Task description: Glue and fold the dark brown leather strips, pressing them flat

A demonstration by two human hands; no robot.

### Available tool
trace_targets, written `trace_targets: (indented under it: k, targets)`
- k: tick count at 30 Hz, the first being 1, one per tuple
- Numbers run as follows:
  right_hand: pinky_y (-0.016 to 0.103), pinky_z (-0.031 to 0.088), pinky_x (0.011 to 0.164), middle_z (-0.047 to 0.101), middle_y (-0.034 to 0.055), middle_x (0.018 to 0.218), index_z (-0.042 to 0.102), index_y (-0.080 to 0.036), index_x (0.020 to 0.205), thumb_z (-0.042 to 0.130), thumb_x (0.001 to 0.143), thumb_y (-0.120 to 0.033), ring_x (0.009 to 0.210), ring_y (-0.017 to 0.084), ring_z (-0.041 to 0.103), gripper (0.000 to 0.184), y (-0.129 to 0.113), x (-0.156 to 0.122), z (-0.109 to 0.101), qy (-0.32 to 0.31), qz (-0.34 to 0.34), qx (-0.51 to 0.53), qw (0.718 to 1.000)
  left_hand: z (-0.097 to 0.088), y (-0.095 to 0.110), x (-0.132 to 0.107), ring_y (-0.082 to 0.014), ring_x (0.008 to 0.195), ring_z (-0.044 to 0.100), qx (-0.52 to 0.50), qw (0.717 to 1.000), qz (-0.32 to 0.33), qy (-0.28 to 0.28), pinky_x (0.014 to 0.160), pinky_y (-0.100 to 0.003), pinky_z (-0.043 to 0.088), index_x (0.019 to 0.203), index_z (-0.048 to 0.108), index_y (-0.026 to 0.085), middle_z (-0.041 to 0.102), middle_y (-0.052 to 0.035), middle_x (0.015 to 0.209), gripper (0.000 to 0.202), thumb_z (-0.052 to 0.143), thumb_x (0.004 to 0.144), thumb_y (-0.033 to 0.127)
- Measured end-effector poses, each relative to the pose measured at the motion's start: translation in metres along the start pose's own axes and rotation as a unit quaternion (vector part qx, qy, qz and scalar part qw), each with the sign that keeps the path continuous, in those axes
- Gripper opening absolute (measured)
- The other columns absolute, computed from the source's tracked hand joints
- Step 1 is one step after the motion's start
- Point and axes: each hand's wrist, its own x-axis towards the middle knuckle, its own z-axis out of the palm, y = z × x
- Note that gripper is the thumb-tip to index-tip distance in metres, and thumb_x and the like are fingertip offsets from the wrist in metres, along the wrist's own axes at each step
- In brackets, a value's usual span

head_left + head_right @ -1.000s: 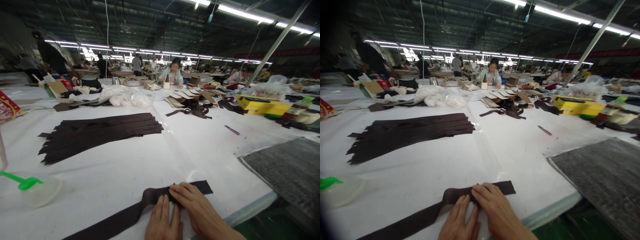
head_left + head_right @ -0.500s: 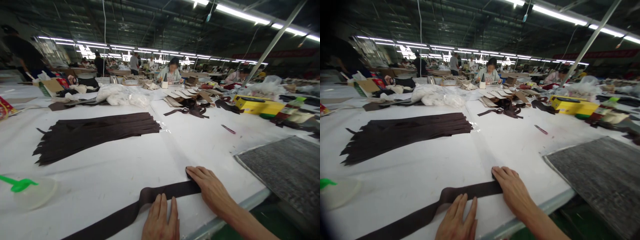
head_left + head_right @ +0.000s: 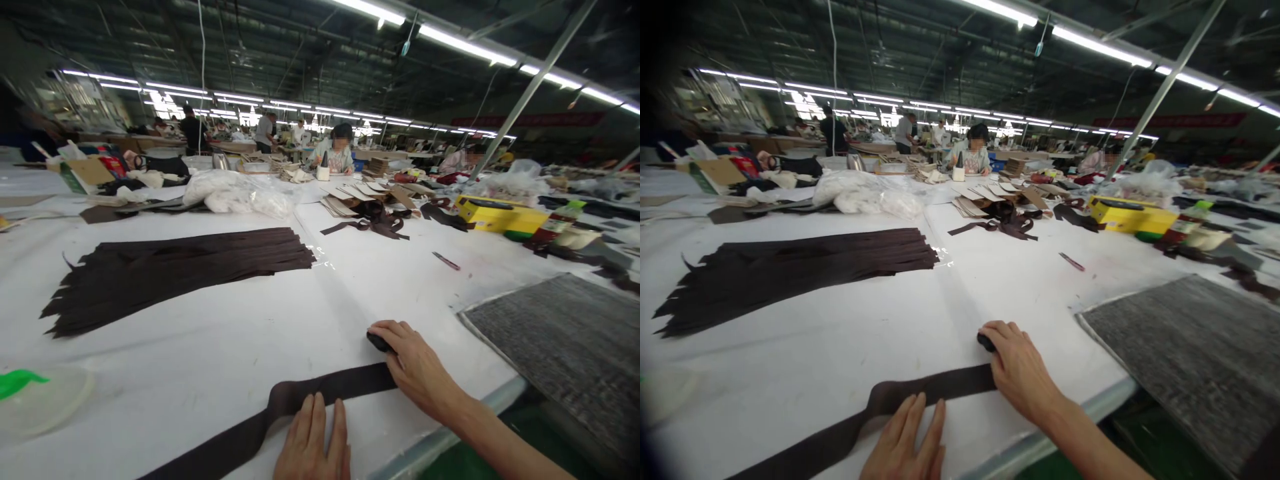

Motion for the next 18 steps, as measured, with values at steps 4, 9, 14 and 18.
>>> trace_targets:
  k: [4, 9, 14, 18]
  targets:
    - [0.038, 0.039, 0.083, 0.058, 0.0048, 0.107, 0.057, -0.022, 0.099, 0.059, 0.08, -0.026, 0.098, 0.024, 0.05, 0.019, -0.038, 0.007, 0.011, -0.023, 0.064, 0.064, 0.996, -0.001, 0.0, 0.0, -0.0257, 0.098, 0.065, -0.002, 1.0, 0.006, -0.013, 0.079, -0.033, 0.054, 0.113, 0.064, 0.019, 0.068, -0.0122, 0.106, 0.032, 0.044, 0.088, 0.023]
    - [0.039, 0.036, 0.078, 0.056, 0.0045, 0.102, 0.056, -0.021, 0.091, 0.068, 0.074, -0.033, 0.095, 0.026, 0.049, 0.024, -0.047, 0.016, 0.023, -0.044, 0.131, 0.054, 0.989, -0.002, 0.0, 0.001, -0.0261, 0.098, 0.066, 0.01, 1.0, 0.008, -0.023, 0.078, -0.033, 0.053, 0.115, 0.063, 0.019, 0.069, -0.0121, 0.105, 0.033, 0.047, 0.086, 0.02]
    - [0.036, 0.035, 0.079, 0.055, 0.0032, 0.106, 0.055, -0.023, 0.095, 0.062, 0.08, -0.022, 0.097, 0.023, 0.049, 0.017, -0.037, 0.018, 0.019, -0.067, 0.116, 0.082, 0.988, 0.0, 0.001, 0.0, -0.0262, 0.096, 0.066, -0.001, 1.0, 0.0, -0.019, 0.078, -0.033, 0.053, 0.112, 0.064, 0.02, 0.07, -0.0115, 0.103, 0.032, 0.046, 0.086, 0.02]
    - [0.037, 0.034, 0.079, 0.055, 0.0029, 0.104, 0.055, -0.023, 0.095, 0.068, 0.077, -0.033, 0.096, 0.024, 0.048, 0.024, -0.04, 0.017, 0.02, -0.065, 0.117, 0.071, 0.988, 0.0, 0.001, -0.001, -0.026, 0.098, 0.065, 0.006, 1.0, 0.0, -0.029, 0.079, -0.033, 0.052, 0.114, 0.063, 0.019, 0.069, -0.0119, 0.105, 0.033, 0.045, 0.087, 0.019]
